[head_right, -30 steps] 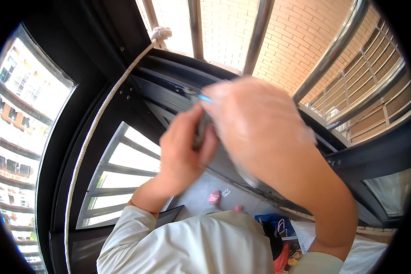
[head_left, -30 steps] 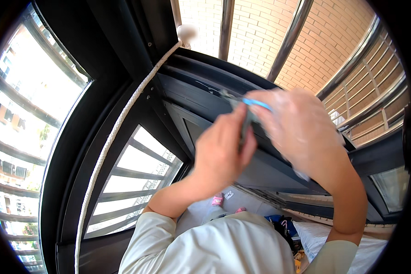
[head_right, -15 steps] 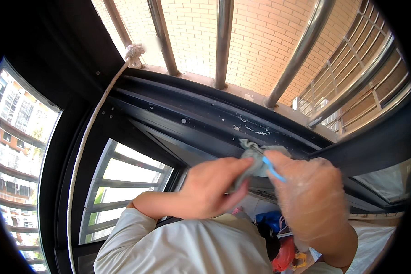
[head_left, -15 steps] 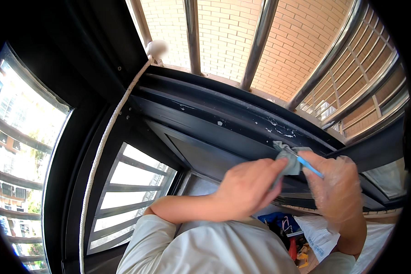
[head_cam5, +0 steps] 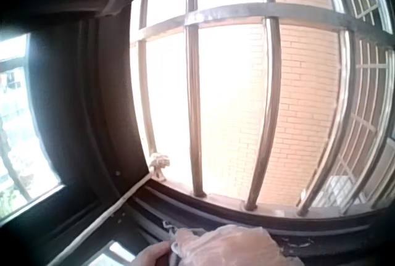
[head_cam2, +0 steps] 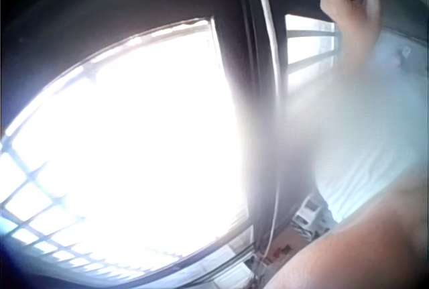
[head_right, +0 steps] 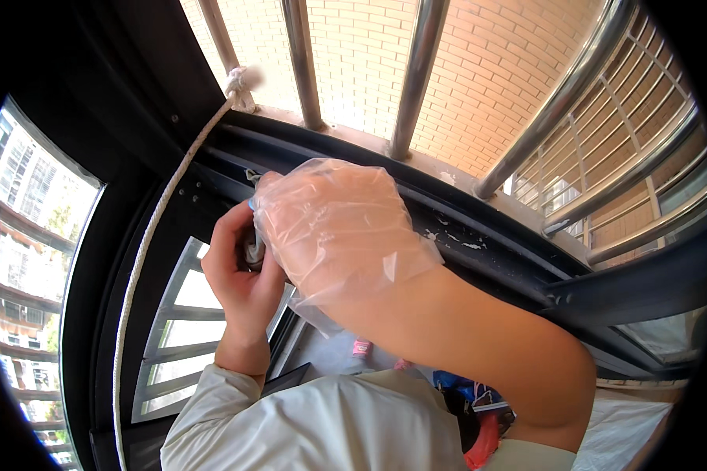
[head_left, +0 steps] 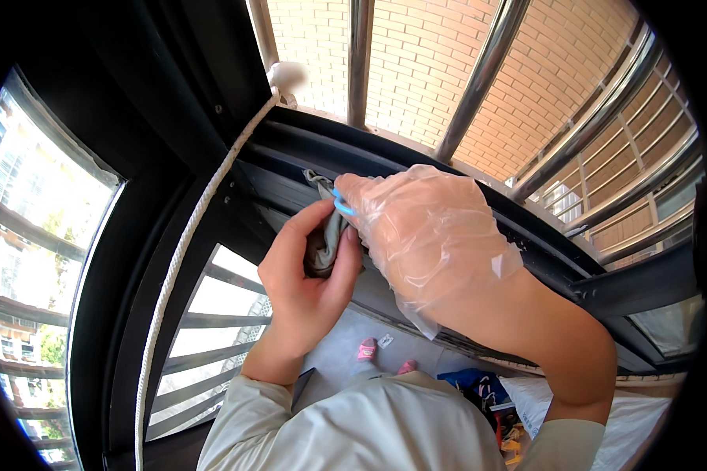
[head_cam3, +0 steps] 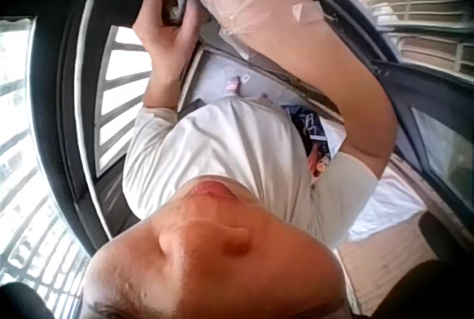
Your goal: The person cleans the window frame and screen using a cloth and a small blue tool. They scrape debris from the frame grooves and wipe the surfaces, moving from the top horizontal section to the vertical sides and the screen mesh.
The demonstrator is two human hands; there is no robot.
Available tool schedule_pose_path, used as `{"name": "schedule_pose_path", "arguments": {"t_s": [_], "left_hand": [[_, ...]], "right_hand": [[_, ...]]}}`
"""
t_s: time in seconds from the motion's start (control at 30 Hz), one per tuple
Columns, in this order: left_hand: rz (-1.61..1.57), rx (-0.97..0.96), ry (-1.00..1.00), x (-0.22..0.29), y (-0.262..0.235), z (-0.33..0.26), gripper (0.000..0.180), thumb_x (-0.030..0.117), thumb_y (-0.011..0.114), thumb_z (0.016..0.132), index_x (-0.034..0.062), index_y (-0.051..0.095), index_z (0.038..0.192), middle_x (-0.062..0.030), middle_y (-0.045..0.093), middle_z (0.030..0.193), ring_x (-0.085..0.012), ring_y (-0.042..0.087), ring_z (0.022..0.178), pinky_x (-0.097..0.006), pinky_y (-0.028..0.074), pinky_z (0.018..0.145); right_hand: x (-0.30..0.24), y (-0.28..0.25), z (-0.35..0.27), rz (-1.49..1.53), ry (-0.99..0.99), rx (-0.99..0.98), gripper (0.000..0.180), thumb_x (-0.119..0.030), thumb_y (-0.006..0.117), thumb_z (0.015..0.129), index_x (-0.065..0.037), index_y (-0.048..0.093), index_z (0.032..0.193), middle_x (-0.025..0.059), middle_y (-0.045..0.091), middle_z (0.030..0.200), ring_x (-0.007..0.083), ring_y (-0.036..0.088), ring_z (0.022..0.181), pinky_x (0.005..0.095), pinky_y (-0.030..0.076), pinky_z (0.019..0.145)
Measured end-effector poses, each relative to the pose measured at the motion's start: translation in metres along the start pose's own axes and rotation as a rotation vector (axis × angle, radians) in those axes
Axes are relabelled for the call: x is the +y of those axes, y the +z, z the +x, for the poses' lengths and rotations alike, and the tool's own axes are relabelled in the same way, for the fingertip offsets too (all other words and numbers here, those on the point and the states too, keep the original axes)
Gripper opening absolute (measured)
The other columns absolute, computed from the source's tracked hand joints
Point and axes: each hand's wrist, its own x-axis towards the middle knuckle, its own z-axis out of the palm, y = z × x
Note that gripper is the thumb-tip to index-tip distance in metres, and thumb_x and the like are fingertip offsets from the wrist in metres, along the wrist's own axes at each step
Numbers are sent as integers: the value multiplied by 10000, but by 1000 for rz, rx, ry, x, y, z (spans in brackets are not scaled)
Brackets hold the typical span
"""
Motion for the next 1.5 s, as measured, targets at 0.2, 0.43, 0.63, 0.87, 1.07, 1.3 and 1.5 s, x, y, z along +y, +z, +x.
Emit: {"name": "schedule_pose_path", "arguments": {"t_s": [0.2, 0.43, 0.63, 0.87, 1.07, 1.3, 1.5], "left_hand": [[-30, -182, 105, 14, -4, -10, 312, 4, 707, 747, -11, 610, 1043, -121, 648, 865, -174, 642, 711, -241, 494, 628], [-77, 22, -7, -5, 2, 1, 306, 23, 688, 791, -16, 579, 1074, -109, 648, 866, -139, 642, 746, -238, 497, 663], [-192, -412, 62, 17, 8, -11, 315, 14, 688, 765, -25, 596, 1064, -135, 629, 852, -206, 628, 706, -276, 496, 618], [-424, -558, 167, 30, 49, -32, 363, 23, 705, 757, -34, 578, 1092, -140, 606, 805, -217, 598, 621, -293, 476, 557], [-222, -283, 44, 18, 23, -18, 316, -15, 688, 743, -35, 596, 1045, -148, 633, 822, -225, 632, 660, -274, 493, 585], [-279, -404, 89, 21, 17, -18, 328, -19, 708, 717, -49, 605, 1027, -158, 640, 836, -243, 635, 670, -275, 501, 595], [-259, -370, 65, 27, 25, -12, 339, -3, 719, 704, -41, 604, 1020, -150, 632, 842, -237, 626, 659, -297, 493, 559]], "right_hand": [[-27, -38, -12, -197, 324, -355, 148, -94, 598, 808, -59, 575, 950, 126, 574, 639, 316, 609, 653, 395, 480, 599], [-5, 0, 10, -61, 3, -61, 201, -62, 577, 791, -34, 571, 990, 120, 590, 716, 315, 600, 696, 397, 469, 609], [-28, -56, -29, -297, 468, -412, 99, -131, 570, 824, -88, 575, 913, 99, 565, 628, 302, 583, 605, 382, 459, 557], [-23, -74, -90, -345, 482, -274, 219, -190, 591, 845, -127, 599, 1055, 70, 552, 610, 283, 557, 578, 382, 440, 540], [-6, -38, -50, -90, 322, -175, 220, -145, 613, 798, -103, 552, 1005, 60, 549, 631, 250, 565, 558, 355, 431, 478], [-18, -65, -58, -99, 633, -360, 288, -145, 653, 793, -125, 650, 1080, 154, 640, 753, 317, 556, 592, 400, 443, 601], [-9, -51, -59, -212, 462, -304, 252, -148, 631, 743, -108, 622, 992, 58, 591, 602, 263, 566, 515, 365, 433, 469]]}}
